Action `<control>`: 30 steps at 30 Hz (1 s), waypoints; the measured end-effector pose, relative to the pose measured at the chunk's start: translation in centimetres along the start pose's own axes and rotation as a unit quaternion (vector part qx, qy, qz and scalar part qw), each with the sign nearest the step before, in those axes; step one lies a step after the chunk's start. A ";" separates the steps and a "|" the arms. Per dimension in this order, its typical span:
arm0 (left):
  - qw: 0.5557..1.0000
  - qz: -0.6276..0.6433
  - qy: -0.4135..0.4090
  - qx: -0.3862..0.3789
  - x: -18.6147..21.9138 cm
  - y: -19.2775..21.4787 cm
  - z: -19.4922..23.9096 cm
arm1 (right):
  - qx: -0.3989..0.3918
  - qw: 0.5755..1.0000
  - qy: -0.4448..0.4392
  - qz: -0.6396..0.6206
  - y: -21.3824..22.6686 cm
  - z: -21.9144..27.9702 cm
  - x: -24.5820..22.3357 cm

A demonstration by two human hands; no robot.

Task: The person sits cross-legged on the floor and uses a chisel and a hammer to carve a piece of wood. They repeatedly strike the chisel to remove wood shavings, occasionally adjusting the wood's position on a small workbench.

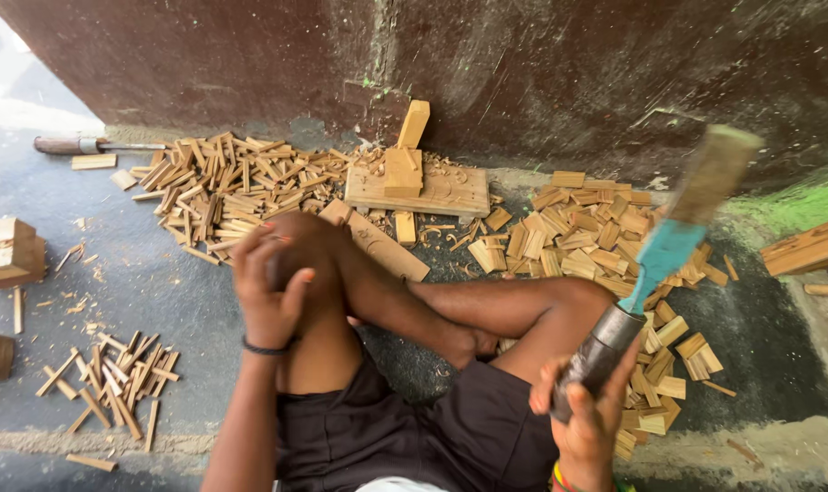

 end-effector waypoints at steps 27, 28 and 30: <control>0.959 -0.080 0.104 -0.251 -16.0 -3.6 2.7 | 0.232 0.940 -0.221 0.118 2.1 -4.6 11.9; 0.958 -0.100 0.110 -0.245 -15.7 -1.9 2.8 | 0.232 0.940 -0.218 0.122 1.4 -4.3 11.6; 0.949 -0.143 0.169 -0.226 -15.4 1.0 2.4 | 0.200 0.944 -0.188 0.183 0.1 -4.9 11.4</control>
Point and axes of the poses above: each hand's wrist, its own z-axis away from the middle knuckle, its own y-axis out of the back of the hand, x = y × z, the point moved 2 cm from there along -z, towards the middle knuckle, and after that the axes turned 3 degrees about -x, right-handed, at the moved point
